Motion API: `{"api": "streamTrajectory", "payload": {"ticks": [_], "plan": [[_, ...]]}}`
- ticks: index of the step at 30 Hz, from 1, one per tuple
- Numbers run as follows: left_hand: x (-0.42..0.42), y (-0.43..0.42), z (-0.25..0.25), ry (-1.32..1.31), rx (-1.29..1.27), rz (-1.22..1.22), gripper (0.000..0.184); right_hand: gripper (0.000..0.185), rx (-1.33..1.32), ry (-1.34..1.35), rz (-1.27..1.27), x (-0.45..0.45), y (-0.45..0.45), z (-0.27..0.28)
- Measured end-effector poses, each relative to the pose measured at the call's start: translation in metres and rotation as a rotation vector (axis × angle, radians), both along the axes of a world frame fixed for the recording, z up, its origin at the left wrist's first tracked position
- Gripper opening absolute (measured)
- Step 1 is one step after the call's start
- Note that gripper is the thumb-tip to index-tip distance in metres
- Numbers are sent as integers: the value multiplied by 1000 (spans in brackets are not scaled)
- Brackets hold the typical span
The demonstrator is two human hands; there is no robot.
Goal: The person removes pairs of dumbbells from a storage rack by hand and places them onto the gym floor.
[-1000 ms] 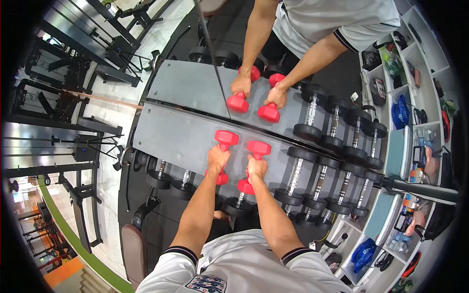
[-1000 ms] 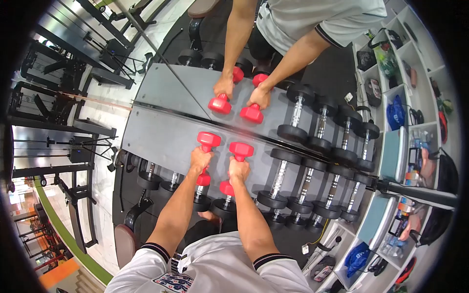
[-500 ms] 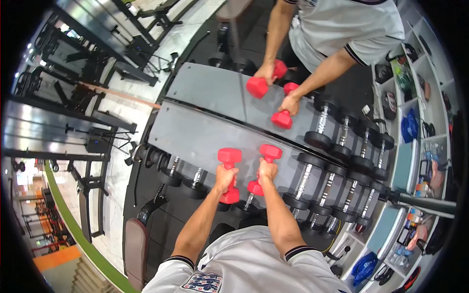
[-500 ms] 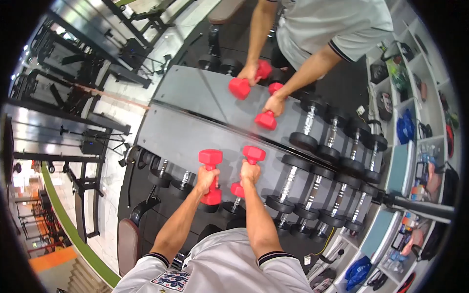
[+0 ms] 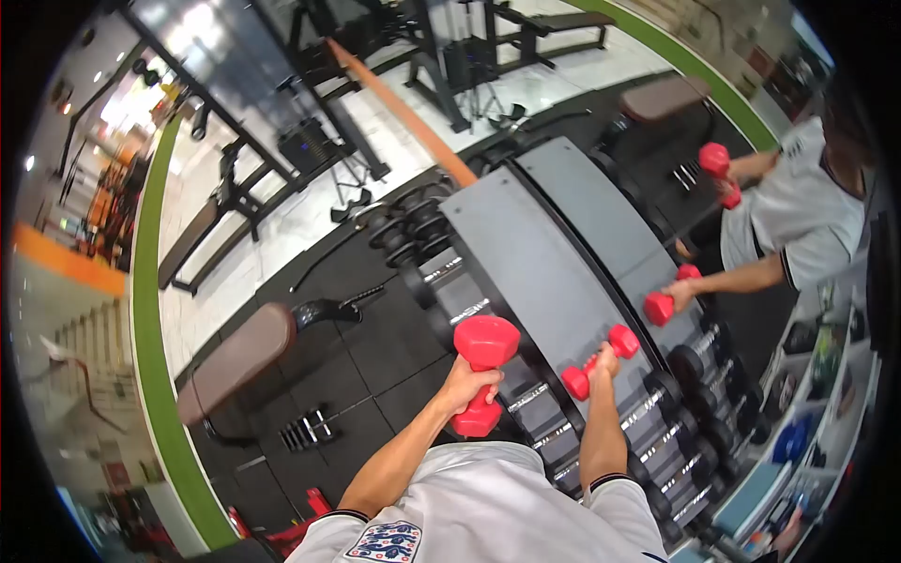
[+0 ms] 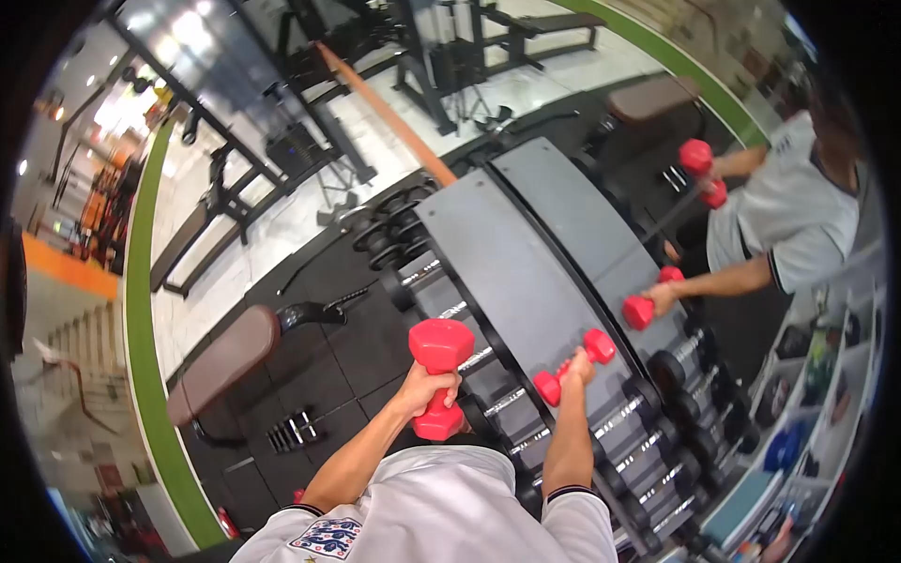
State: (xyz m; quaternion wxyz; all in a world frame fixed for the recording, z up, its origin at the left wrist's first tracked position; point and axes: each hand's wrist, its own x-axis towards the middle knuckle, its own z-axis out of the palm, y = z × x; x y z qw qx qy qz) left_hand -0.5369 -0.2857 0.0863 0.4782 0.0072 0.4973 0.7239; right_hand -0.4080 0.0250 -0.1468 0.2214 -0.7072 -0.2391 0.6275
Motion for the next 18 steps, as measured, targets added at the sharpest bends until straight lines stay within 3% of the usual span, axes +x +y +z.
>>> {"api": "streamTrajectory", "payload": {"ticks": [7, 11, 18], "plan": [[2, -121, -17, 7, 38, 199, 28, 15, 11, 112, 302, 6, -46, 20], [18, -183, -30, -28, -42, 348, 16, 16, -93, 148, 633, -2, -120, 25], [81, -305, -45, -74, -21, 571, 15, 10, -115, 268, 1321, -42, -277, 87]]}}
